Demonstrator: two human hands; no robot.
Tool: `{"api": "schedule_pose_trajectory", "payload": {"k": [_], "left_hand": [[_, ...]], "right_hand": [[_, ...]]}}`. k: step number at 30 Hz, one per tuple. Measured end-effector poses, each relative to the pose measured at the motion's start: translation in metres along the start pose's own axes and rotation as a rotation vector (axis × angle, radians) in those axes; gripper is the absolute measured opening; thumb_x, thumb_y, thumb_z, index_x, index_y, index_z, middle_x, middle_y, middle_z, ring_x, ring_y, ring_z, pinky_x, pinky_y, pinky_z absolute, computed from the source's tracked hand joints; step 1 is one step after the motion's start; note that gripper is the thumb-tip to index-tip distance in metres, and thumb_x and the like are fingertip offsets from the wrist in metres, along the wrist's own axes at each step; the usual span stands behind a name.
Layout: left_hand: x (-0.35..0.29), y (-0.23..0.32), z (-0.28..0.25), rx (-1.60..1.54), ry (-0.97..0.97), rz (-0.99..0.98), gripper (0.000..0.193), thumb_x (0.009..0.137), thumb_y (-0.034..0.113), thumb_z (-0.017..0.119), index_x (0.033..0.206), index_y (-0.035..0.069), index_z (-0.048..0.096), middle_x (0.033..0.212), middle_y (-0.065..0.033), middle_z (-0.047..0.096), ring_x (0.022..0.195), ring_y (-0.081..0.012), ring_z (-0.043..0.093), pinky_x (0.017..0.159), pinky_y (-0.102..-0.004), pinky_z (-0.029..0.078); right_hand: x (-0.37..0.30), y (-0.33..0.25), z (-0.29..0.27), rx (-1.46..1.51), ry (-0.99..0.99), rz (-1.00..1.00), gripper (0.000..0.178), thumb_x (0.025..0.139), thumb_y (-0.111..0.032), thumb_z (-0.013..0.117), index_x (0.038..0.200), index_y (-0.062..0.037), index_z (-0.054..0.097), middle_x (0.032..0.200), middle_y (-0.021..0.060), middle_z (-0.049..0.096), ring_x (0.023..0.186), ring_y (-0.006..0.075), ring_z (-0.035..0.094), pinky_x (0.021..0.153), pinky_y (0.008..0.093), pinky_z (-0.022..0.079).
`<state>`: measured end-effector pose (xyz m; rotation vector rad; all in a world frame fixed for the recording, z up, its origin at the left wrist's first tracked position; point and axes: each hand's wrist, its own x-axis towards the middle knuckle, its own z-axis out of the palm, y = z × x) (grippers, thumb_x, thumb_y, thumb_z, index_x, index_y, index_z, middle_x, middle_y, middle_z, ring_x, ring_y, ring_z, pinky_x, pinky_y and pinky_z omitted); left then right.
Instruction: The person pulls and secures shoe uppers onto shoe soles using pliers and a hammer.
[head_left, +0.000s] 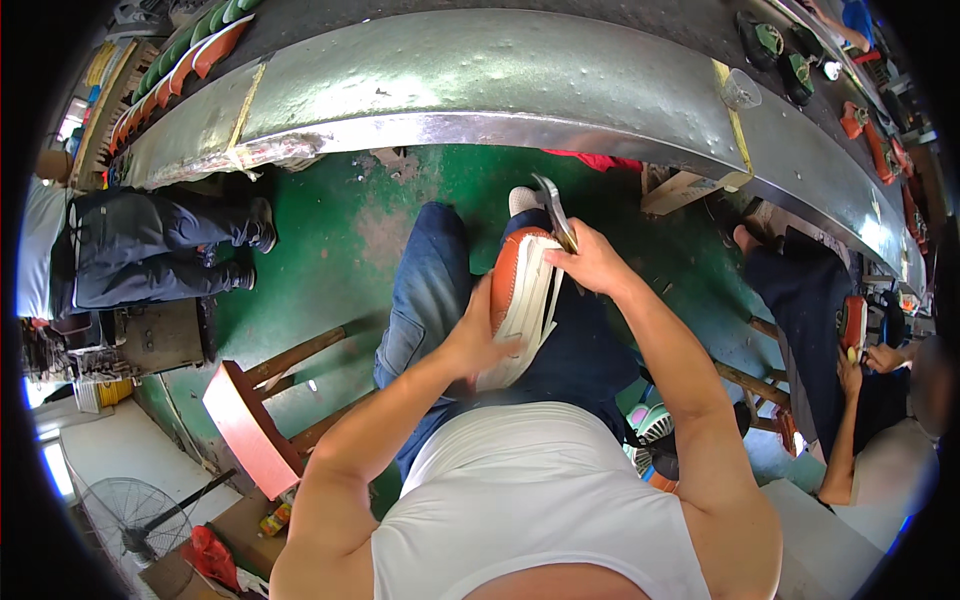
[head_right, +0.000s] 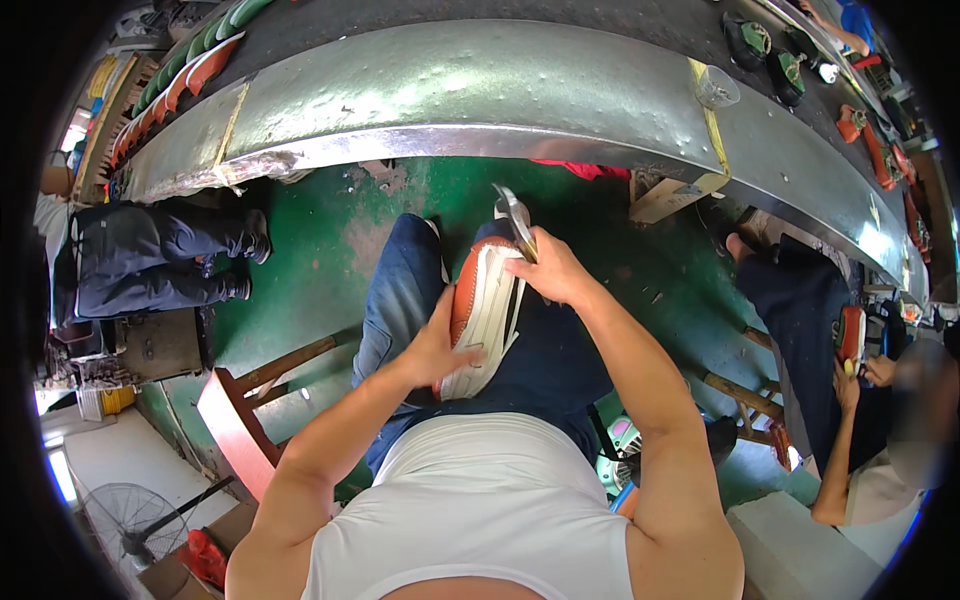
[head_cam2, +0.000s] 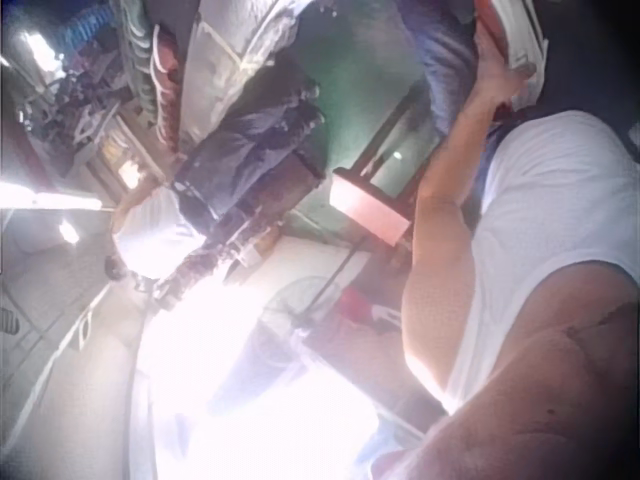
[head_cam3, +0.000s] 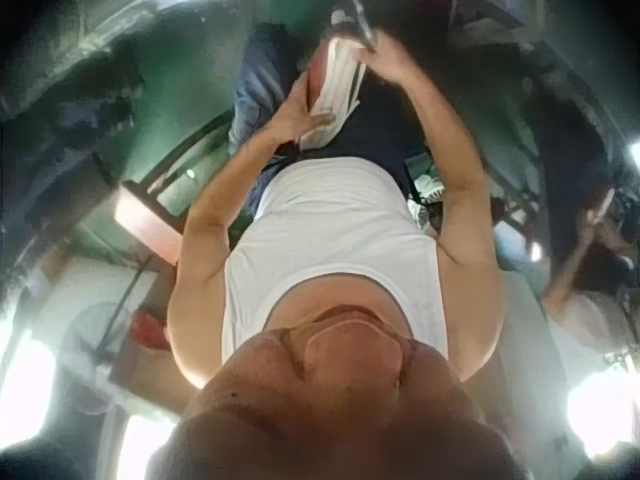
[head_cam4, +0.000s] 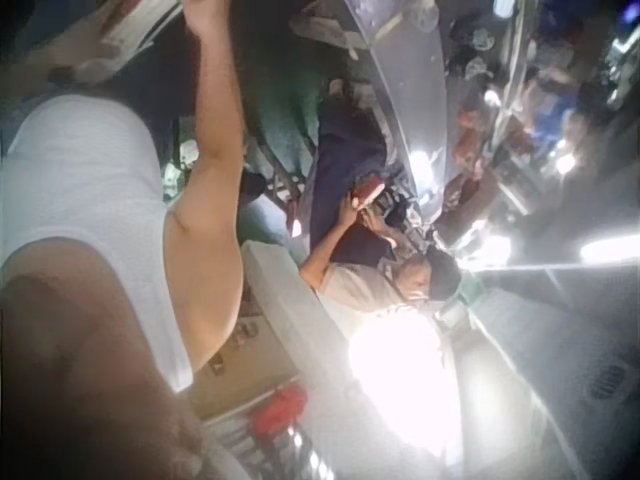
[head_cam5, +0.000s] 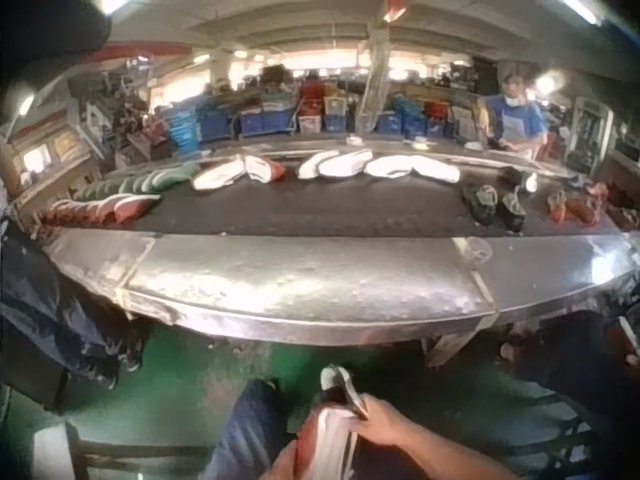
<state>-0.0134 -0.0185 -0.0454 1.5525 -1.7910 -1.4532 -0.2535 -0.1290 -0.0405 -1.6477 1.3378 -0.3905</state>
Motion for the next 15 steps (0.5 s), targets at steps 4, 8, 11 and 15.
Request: {"api": "schedule_pose_trajectory", "payload": {"k": [4,8,11,15], "left_hand": [[-0.048,0.023,-0.022,0.035,-0.176,-0.236,0.116,0.074,0.020,0.082,0.158,0.005,0.003,0.133,-0.0341,0.054,0.124,-0.0426,0.057,0.109,-0.0393,0.042],[-0.046,0.052,-0.052,0.376,0.138,0.102,0.084,0.078,0.013,0.076,0.147,0.001,0.030,0.108,-0.0309,0.067,0.101,-0.0462,0.066,0.090,-0.0465,0.053],[-0.039,0.098,-0.097,0.138,0.227,0.229,0.071,0.075,0.009,0.083,0.134,0.002,0.043,0.114,-0.0211,0.068,0.101,-0.0259,0.069,0.088,-0.0347,0.054],[0.005,0.116,-0.106,-0.251,0.335,0.448,0.050,0.082,0.012,0.082,0.122,-0.001,0.053,0.102,-0.0099,0.068,0.093,-0.0150,0.066,0.081,-0.0313,0.055]], "right_hand": [[-0.034,0.034,0.016,0.012,0.058,0.065,0.054,0.085,-0.039,0.077,0.111,0.0033,0.057,0.100,0.0188,0.068,0.089,0.0278,0.068,0.074,0.0382,0.053],[-0.076,0.061,0.015,0.586,-0.005,0.278,0.046,0.094,-0.030,0.069,0.126,-0.0021,0.052,0.101,0.0106,0.070,0.077,0.0161,0.067,0.054,0.0257,0.045],[-0.112,0.049,0.007,0.918,0.016,0.411,0.046,0.098,-0.024,0.063,0.138,-0.0080,0.047,0.100,0.0081,0.070,0.074,0.0124,0.066,0.049,0.0216,0.041],[-0.135,0.045,0.004,0.876,-0.038,0.544,0.049,0.100,-0.021,0.057,0.146,-0.0151,0.042,0.093,0.0056,0.067,0.072,0.0109,0.063,0.050,0.0204,0.038]]}}
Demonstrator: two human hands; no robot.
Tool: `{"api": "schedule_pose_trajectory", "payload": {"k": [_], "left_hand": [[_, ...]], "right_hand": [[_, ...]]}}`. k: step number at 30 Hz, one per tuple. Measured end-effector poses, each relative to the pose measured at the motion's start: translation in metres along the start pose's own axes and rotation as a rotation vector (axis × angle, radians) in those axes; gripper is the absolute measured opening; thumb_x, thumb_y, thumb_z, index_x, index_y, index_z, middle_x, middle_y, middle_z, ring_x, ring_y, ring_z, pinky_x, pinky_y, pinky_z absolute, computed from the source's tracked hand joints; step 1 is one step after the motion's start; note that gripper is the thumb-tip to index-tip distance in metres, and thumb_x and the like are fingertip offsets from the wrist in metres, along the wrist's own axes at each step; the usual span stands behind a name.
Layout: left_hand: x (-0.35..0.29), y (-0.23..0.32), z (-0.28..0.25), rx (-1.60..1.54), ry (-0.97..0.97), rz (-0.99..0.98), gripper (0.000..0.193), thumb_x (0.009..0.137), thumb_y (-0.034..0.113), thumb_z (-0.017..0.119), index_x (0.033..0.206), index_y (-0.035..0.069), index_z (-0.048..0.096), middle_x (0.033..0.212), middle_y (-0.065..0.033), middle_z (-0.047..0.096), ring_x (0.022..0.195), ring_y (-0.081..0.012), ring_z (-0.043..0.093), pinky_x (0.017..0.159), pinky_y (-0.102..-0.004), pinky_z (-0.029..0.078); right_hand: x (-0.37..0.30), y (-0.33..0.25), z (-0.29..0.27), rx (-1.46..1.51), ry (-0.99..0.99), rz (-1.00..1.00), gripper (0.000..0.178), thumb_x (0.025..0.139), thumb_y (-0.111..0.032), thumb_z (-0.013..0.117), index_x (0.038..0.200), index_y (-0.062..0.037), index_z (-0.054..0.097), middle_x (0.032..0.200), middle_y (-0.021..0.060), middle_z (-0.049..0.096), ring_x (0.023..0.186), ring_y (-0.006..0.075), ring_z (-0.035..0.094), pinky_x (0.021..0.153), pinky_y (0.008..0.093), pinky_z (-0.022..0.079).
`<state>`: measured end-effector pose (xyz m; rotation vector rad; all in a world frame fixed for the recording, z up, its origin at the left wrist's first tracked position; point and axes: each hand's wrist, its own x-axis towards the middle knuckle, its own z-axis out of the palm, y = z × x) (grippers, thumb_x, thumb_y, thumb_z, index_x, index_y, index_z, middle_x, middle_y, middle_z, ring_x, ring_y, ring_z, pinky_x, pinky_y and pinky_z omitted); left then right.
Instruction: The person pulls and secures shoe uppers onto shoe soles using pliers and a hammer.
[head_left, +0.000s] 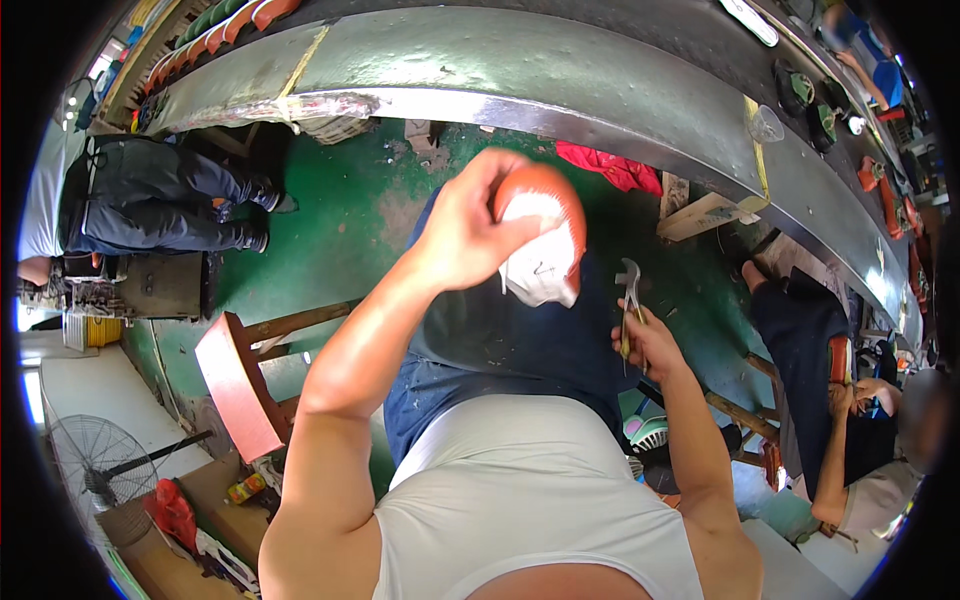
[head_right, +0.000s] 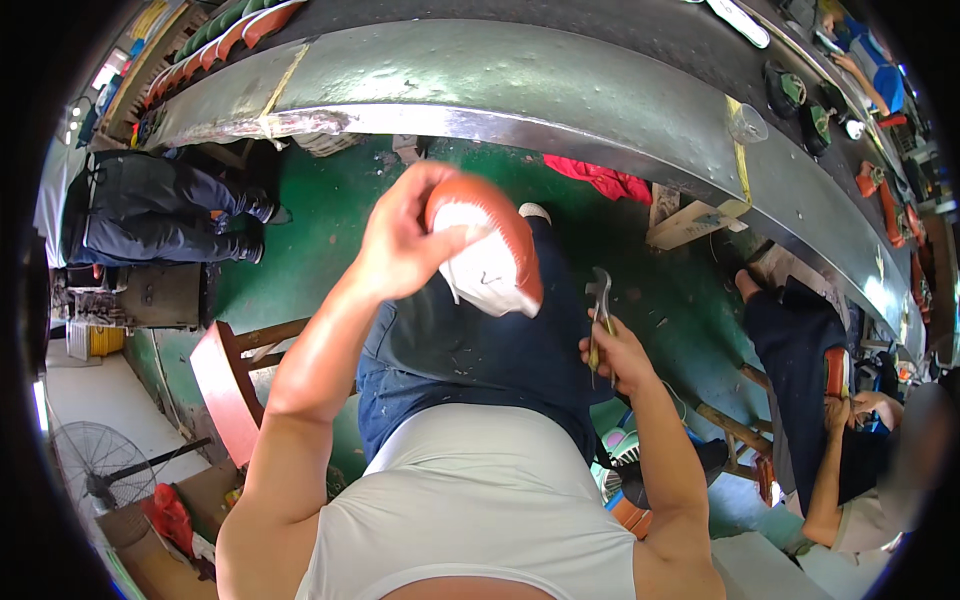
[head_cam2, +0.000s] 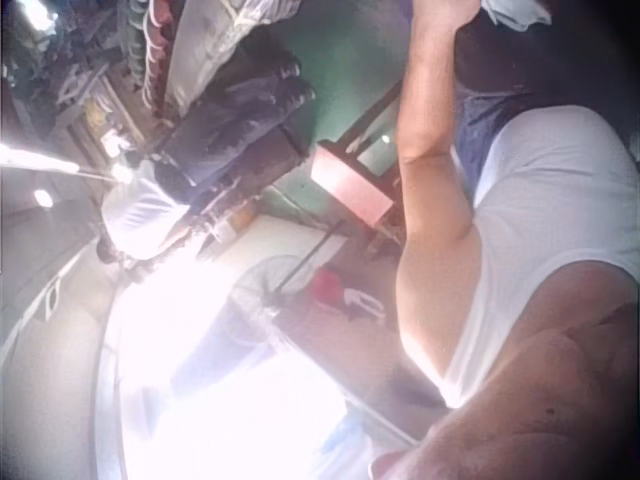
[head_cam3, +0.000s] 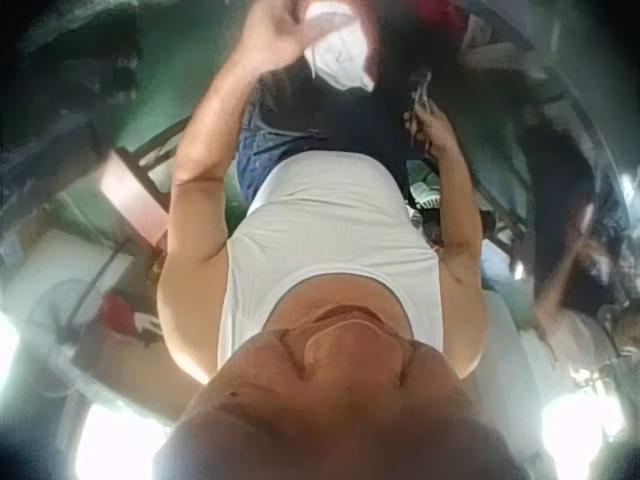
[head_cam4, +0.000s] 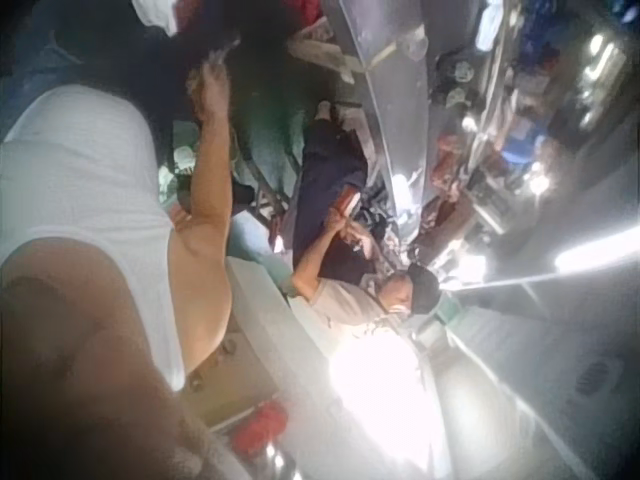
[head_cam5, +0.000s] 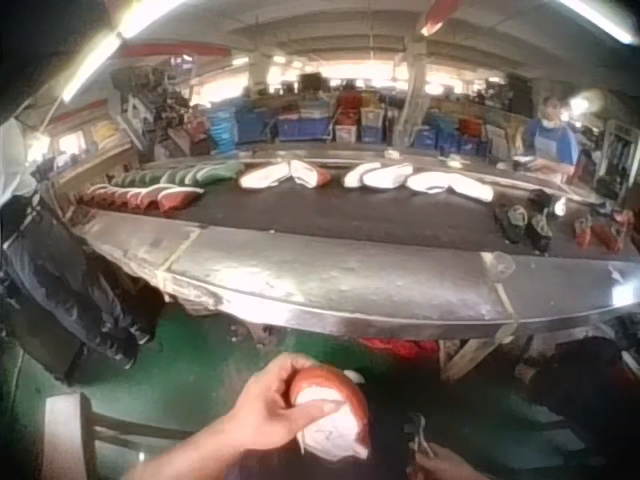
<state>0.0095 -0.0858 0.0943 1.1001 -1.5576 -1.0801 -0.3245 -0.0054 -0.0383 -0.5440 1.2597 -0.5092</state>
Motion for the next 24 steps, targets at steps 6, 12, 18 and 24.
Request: {"api": "schedule_pose_trajectory", "payload": {"k": [6,12,18,24], "left_hand": [[0.048,-0.101,0.035,0.129,-0.227,-0.529,0.053,0.092,0.040,0.072,0.118,-0.005,0.064,0.100,-0.0136,0.072,0.078,-0.0194,0.069,0.072,-0.0340,0.057],[-0.082,-0.108,0.035,0.311,-0.185,-0.530,0.041,0.087,0.019,0.074,0.121,0.000,0.065,0.103,-0.0194,0.072,0.094,-0.0245,0.071,0.086,-0.0361,0.054],[-0.100,-0.105,0.048,0.457,0.049,-0.252,0.020,0.095,0.015,0.059,0.081,0.000,0.063,0.077,-0.0239,0.062,0.073,-0.0450,0.062,0.061,-0.0480,0.049],[-0.104,-0.092,0.063,0.657,-0.050,-0.056,0.021,0.096,0.014,0.057,0.082,0.000,0.062,0.074,-0.0216,0.064,0.071,-0.0420,0.064,0.061,-0.0446,0.052]], "right_hand": [[-0.007,0.017,0.012,-0.393,-0.002,-0.372,0.032,0.094,-0.014,0.062,0.125,-0.0080,0.057,0.087,0.0043,0.064,0.072,0.0123,0.060,0.062,0.0266,0.047],[-0.040,-0.028,0.041,-0.888,-0.106,-0.344,0.038,0.093,-0.015,0.062,0.125,0.0054,0.055,0.102,0.0165,0.069,0.093,0.0308,0.068,0.085,0.0367,0.052],[-0.009,-0.044,0.062,-1.216,-0.216,-0.636,0.053,0.092,-0.015,0.063,0.136,0.0084,0.048,0.126,0.0290,0.059,0.118,0.0420,0.059,0.101,0.0429,0.047],[-0.009,-0.123,0.093,-1.293,-0.403,0.022,0.026,0.093,-0.016,0.061,0.111,0.0016,0.059,0.099,0.0178,0.069,0.087,0.0323,0.068,0.077,0.0397,0.055]]}}
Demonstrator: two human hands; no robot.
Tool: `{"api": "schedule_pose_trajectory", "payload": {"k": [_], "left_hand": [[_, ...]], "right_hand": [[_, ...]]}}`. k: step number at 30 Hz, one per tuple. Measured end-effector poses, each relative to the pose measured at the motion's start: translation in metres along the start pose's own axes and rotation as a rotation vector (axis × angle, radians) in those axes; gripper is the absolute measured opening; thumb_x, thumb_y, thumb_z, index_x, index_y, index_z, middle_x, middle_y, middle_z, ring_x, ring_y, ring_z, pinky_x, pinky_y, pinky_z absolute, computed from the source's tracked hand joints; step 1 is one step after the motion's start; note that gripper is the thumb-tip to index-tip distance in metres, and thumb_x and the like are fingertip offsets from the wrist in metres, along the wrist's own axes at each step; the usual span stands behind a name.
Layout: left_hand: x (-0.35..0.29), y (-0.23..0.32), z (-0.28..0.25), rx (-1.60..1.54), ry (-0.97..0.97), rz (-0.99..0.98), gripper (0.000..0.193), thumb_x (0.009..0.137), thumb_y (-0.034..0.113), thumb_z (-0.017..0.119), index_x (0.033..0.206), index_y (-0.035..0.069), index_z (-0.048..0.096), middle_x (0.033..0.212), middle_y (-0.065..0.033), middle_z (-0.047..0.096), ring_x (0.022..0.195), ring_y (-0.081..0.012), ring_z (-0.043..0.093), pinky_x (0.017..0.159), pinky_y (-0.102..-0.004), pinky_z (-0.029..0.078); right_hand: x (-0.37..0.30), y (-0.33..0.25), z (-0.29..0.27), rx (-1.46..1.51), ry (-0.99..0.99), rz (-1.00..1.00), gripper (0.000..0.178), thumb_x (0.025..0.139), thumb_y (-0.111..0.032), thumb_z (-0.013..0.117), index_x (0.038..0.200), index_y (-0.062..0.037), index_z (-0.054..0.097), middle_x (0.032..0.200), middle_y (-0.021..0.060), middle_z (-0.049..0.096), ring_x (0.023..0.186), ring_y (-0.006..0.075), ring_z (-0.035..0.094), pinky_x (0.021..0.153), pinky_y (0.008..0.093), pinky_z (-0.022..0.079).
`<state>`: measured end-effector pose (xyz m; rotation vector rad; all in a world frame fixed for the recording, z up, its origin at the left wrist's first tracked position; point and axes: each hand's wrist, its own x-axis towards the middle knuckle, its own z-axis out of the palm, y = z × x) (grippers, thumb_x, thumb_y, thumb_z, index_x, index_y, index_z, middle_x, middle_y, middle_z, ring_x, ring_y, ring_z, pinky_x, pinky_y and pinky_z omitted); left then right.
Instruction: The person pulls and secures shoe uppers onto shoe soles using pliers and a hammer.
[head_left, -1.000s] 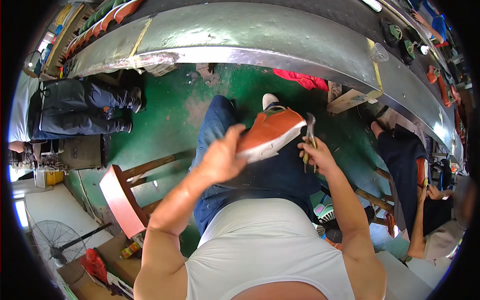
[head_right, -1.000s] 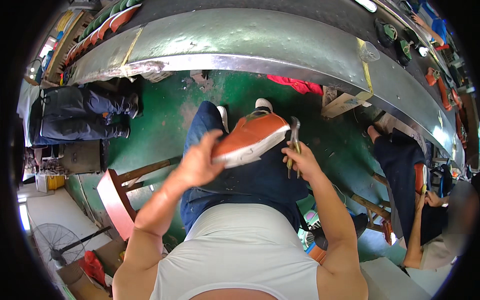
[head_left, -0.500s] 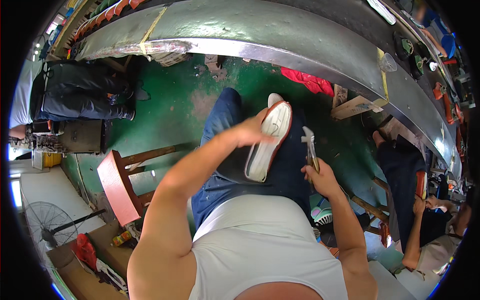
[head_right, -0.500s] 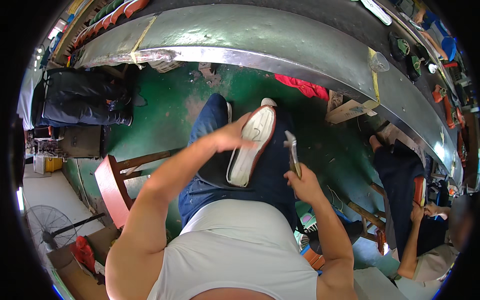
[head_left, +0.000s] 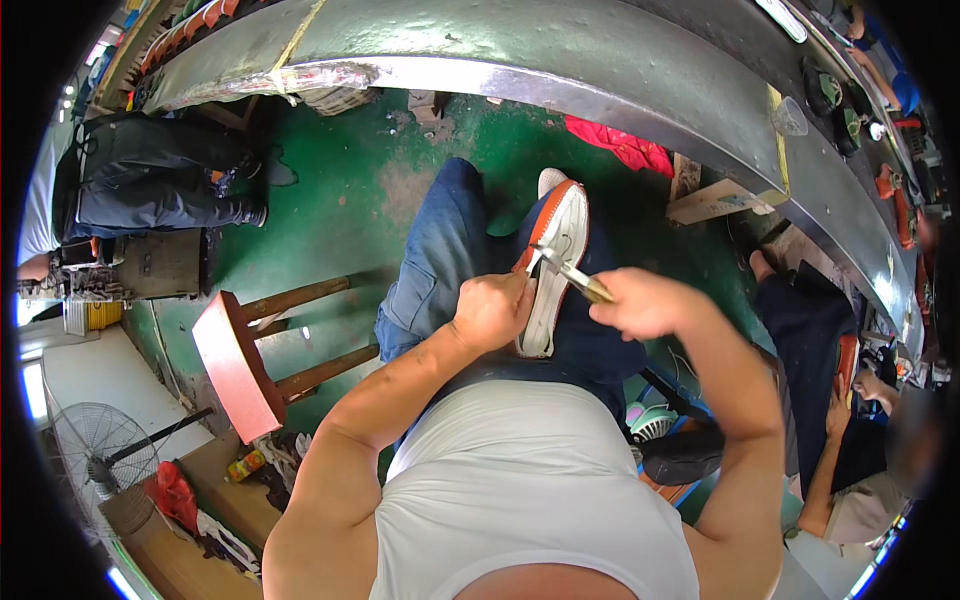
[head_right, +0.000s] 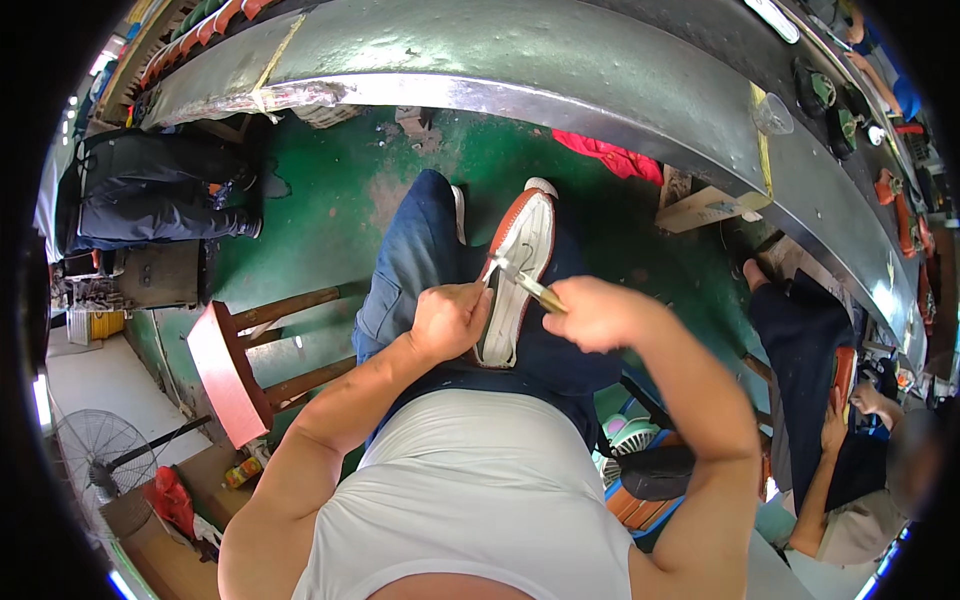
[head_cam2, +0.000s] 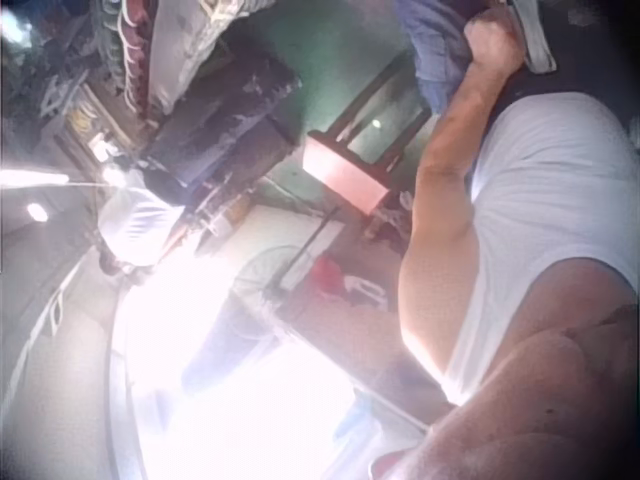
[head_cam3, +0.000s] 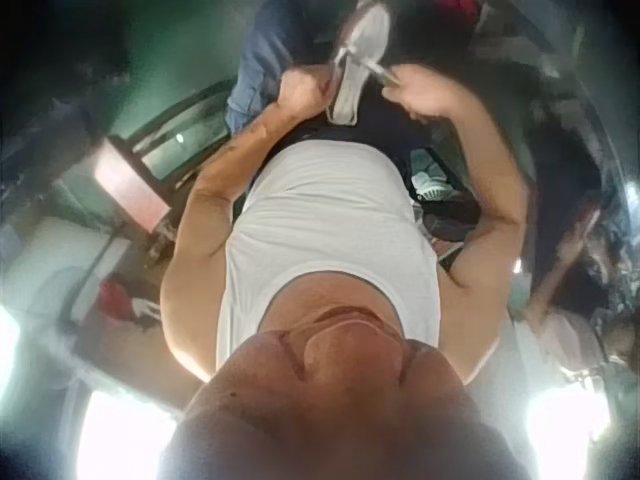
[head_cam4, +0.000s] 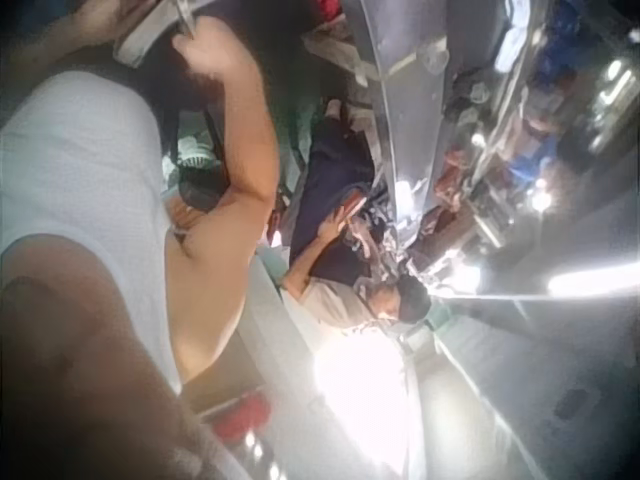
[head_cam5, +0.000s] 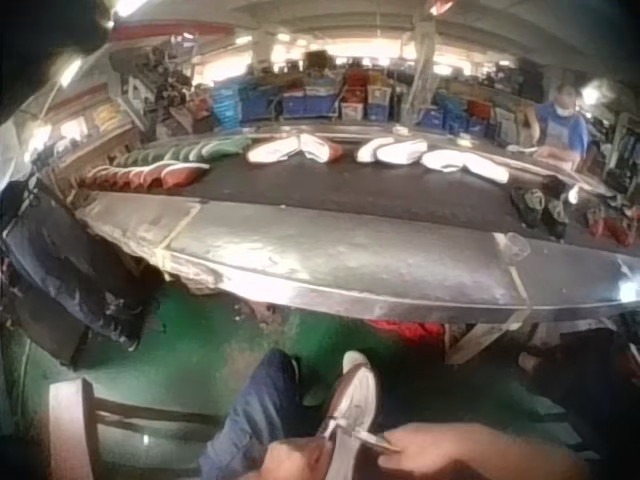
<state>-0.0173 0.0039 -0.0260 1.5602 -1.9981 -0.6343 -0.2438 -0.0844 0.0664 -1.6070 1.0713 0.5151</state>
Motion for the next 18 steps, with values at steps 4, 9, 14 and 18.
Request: {"api": "schedule_pose_trajectory", "payload": {"k": [4,9,14,18], "left_hand": [[0.012,-0.027,0.020,-0.345,0.253,-0.217,0.034,0.106,0.026,0.045,0.108,-0.001,0.065,0.104,-0.0212,0.067,0.098,-0.0352,0.066,0.088,-0.0424,0.051],[0.014,-0.051,0.047,-1.703,-0.158,-0.609,0.058,0.108,0.047,0.035,0.152,0.009,0.036,0.136,-0.0081,0.056,0.121,-0.0192,0.056,0.105,-0.0353,0.045],[0.029,-0.046,0.038,-1.543,-0.104,-0.587,0.061,0.105,0.038,0.052,0.156,0.012,0.032,0.141,-0.0048,0.053,0.125,-0.0159,0.052,0.107,-0.0329,0.042],[0.031,-0.048,0.047,-1.497,-0.048,-0.574,0.062,0.103,0.029,0.058,0.157,0.013,0.031,0.146,-0.0042,0.050,0.129,-0.0146,0.048,0.109,-0.0311,0.039]], "right_hand": [[0.006,-0.028,-0.031,-0.288,-0.079,0.045,0.027,0.097,-0.025,0.059,0.101,0.0017,0.061,0.088,0.0177,0.068,0.079,0.0304,0.068,0.070,0.0417,0.054],[0.040,0.005,0.012,-0.280,0.237,-0.186,0.030,0.095,-0.025,0.061,0.096,0.0044,0.063,0.090,0.0252,0.069,0.090,0.0454,0.066,0.078,0.0513,0.051],[0.065,0.024,0.096,0.221,0.607,-0.233,0.026,0.091,-0.021,0.066,0.102,0.0011,0.057,0.093,0.0253,0.067,0.091,0.0465,0.064,0.080,0.0510,0.050],[0.035,0.020,0.039,-0.238,0.542,-0.228,0.021,0.090,-0.013,0.064,0.100,0.0027,0.055,0.097,0.0262,0.065,0.092,0.0439,0.065,0.083,0.0512,0.051]]}}
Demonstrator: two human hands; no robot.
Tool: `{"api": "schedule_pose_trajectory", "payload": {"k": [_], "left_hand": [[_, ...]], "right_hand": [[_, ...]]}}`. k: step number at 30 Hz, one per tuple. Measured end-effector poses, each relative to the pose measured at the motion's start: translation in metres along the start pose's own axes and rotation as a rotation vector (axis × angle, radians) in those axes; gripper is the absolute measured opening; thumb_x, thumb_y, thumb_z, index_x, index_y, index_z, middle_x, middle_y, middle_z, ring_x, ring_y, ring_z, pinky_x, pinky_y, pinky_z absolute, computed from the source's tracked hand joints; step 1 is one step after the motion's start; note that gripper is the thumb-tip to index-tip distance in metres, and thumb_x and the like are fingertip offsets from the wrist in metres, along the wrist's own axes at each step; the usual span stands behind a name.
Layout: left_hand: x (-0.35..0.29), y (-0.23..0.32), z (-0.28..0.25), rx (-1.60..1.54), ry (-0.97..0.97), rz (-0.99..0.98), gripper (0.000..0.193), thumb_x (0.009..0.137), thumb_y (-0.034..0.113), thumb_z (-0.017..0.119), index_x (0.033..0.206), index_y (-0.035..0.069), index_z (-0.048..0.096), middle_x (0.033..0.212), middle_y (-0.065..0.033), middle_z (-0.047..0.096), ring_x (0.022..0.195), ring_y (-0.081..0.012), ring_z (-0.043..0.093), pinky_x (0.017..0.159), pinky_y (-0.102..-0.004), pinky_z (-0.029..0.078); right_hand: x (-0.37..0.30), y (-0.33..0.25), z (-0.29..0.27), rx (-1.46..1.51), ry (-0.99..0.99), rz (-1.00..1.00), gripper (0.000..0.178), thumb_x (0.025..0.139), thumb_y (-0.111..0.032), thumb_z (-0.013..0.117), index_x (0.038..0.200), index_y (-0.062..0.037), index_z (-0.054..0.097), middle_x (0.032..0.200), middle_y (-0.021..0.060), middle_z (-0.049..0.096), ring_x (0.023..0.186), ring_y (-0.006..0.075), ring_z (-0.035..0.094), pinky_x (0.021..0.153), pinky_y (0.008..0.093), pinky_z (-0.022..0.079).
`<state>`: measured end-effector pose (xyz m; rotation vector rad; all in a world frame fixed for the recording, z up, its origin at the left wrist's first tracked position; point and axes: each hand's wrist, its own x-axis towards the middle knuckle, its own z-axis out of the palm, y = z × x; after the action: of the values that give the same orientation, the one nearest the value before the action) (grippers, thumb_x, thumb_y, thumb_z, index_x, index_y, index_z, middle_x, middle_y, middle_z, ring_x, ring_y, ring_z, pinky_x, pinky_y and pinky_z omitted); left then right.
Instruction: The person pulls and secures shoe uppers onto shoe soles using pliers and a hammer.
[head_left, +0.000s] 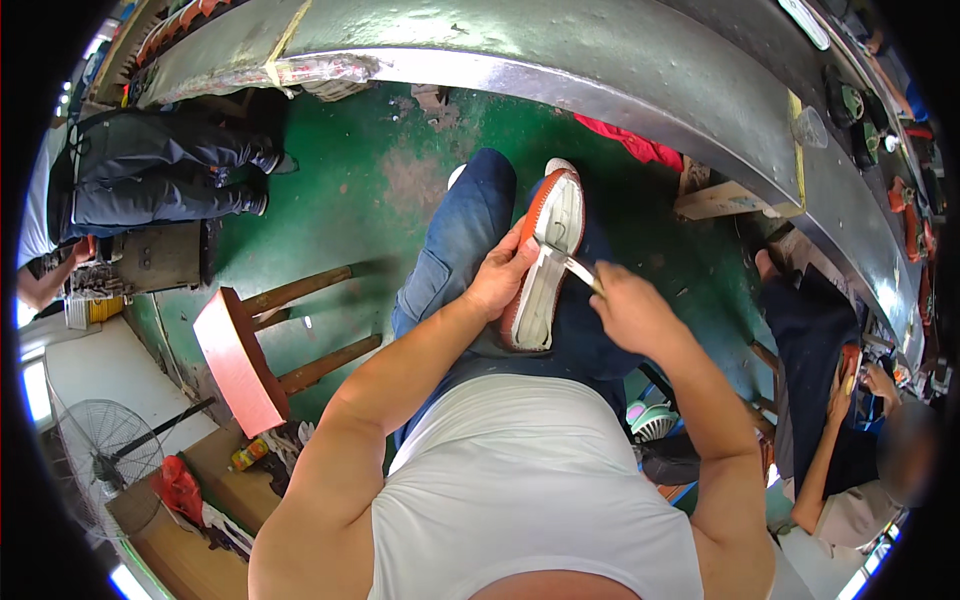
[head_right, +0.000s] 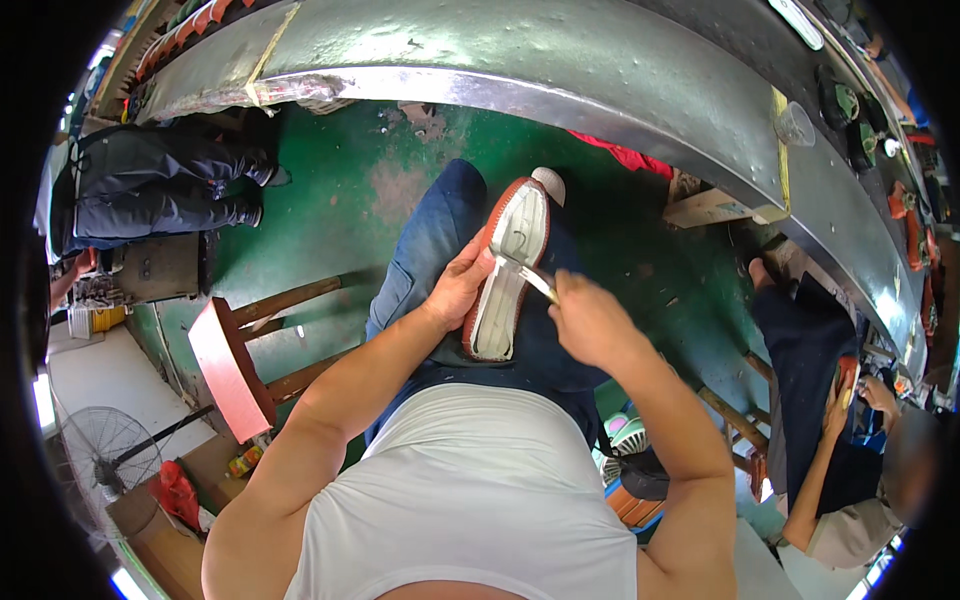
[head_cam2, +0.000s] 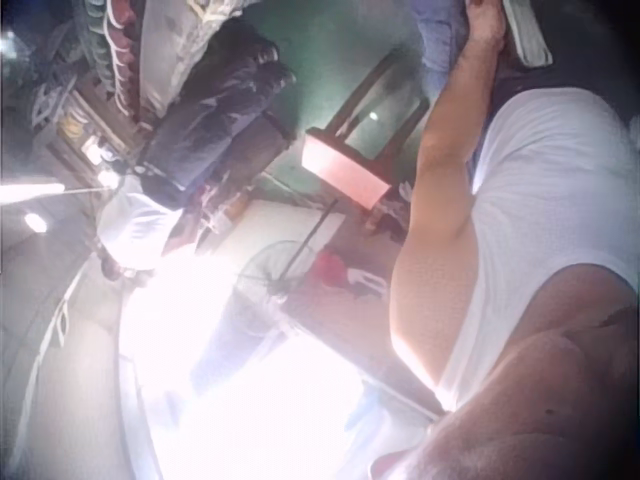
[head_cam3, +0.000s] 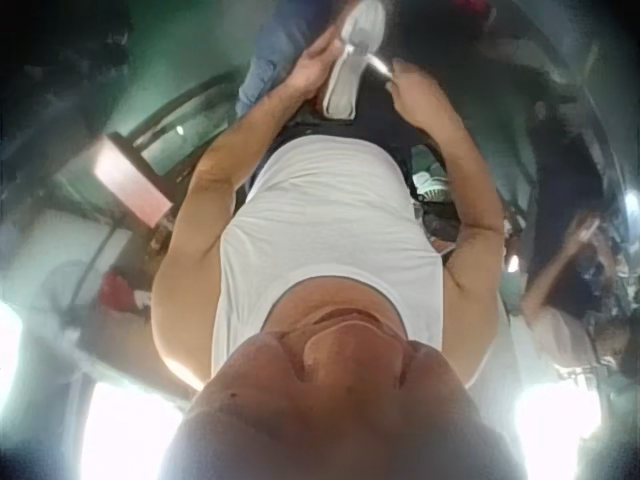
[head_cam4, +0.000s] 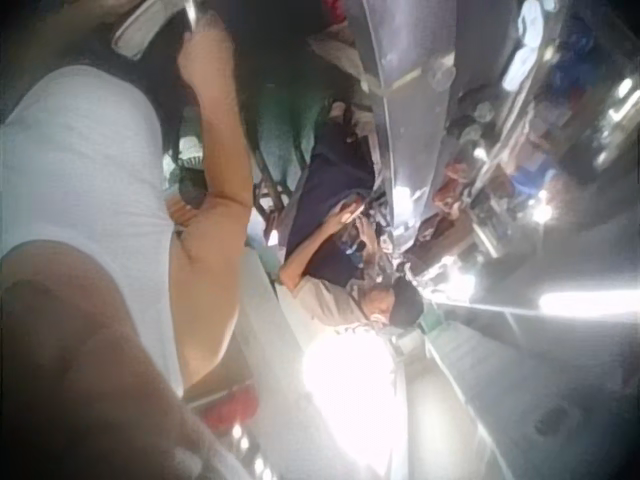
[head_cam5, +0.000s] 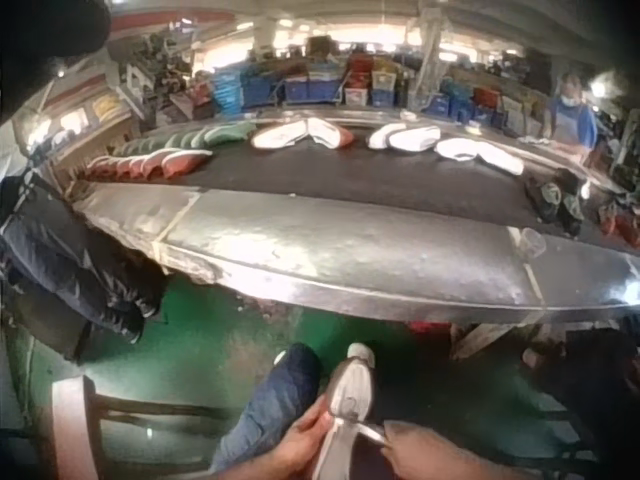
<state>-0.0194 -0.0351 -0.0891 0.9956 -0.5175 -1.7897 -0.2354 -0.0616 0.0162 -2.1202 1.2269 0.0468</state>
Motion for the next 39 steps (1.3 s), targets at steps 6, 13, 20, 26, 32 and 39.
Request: {"api": "schedule_pose_trajectory", "payload": {"k": [6,13,20,26,32,39], "left_hand": [[0.002,-0.001,0.008,0.092,0.092,0.025,0.060,0.104,0.023,0.056,0.157,0.012,0.031,0.145,-0.0059,0.052,0.130,-0.0158,0.048,0.110,-0.0301,0.037],[0.002,-0.003,-0.007,0.787,0.133,0.396,0.054,0.104,0.017,0.051,0.155,0.009,0.034,0.144,-0.0190,0.052,0.131,-0.0264,0.052,0.110,-0.0317,0.039],[0.006,0.023,-0.006,0.969,0.000,0.208,0.048,0.105,0.018,0.046,0.151,0.009,0.039,0.141,-0.0241,0.053,0.131,-0.0390,0.052,0.109,-0.0380,0.041],[-0.004,0.013,0.009,1.000,0.085,0.338,0.048,0.104,0.018,0.045,0.152,0.014,0.038,0.139,-0.0252,0.052,0.125,-0.0413,0.055,0.106,-0.0402,0.044],[-0.004,0.030,0.014,1.155,-0.064,0.320,0.047,0.102,0.018,0.049,0.148,0.017,0.043,0.138,-0.0264,0.051,0.116,-0.0441,0.059,0.098,-0.0453,0.050],[-0.017,0.022,0.020,1.117,0.093,0.290,0.057,0.102,0.020,0.051,0.154,0.007,0.030,0.143,-0.0299,0.048,0.127,-0.0442,0.053,0.105,-0.0421,0.045]], "right_hand": [[0.023,0.016,-0.003,0.919,-0.399,0.383,0.022,0.098,-0.021,0.062,0.103,-0.0002,0.058,0.092,0.0114,0.067,0.077,0.0219,0.068,0.059,0.0327,0.051],[0.021,0.005,0.063,1.117,-0.159,0.366,0.024,0.100,-0.025,0.059,0.090,-0.0036,0.062,0.072,0.0022,0.062,0.061,0.0098,0.054,0.054,0.0257,0.043],[0.007,0.032,0.020,1.287,-0.375,0.380,0.029,0.101,-0.022,0.058,0.117,0.0010,0.059,0.097,0.0107,0.067,0.074,0.0141,0.064,0.051,0.0249,0.048],[0.013,0.034,-0.030,1.130,-0.432,0.372,0.031,0.101,-0.025,0.058,0.118,0.0011,0.058,0.106,0.0140,0.068,0.087,0.0175,0.068,0.059,0.0284,0.055],[0.040,0.020,-0.031,0.881,-0.050,0.122,0.039,0.107,-0.035,0.046,0.097,-0.0004,0.061,0.073,0.0058,0.064,0.053,0.0134,0.055,0.050,0.0280,0.045],[0.056,0.017,-0.030,0.466,-0.116,0.161,0.046,0.107,-0.037,0.041,0.088,0.0021,0.058,0.069,0.0111,0.064,0.064,0.0224,0.066,0.063,0.0370,0.052]]}}
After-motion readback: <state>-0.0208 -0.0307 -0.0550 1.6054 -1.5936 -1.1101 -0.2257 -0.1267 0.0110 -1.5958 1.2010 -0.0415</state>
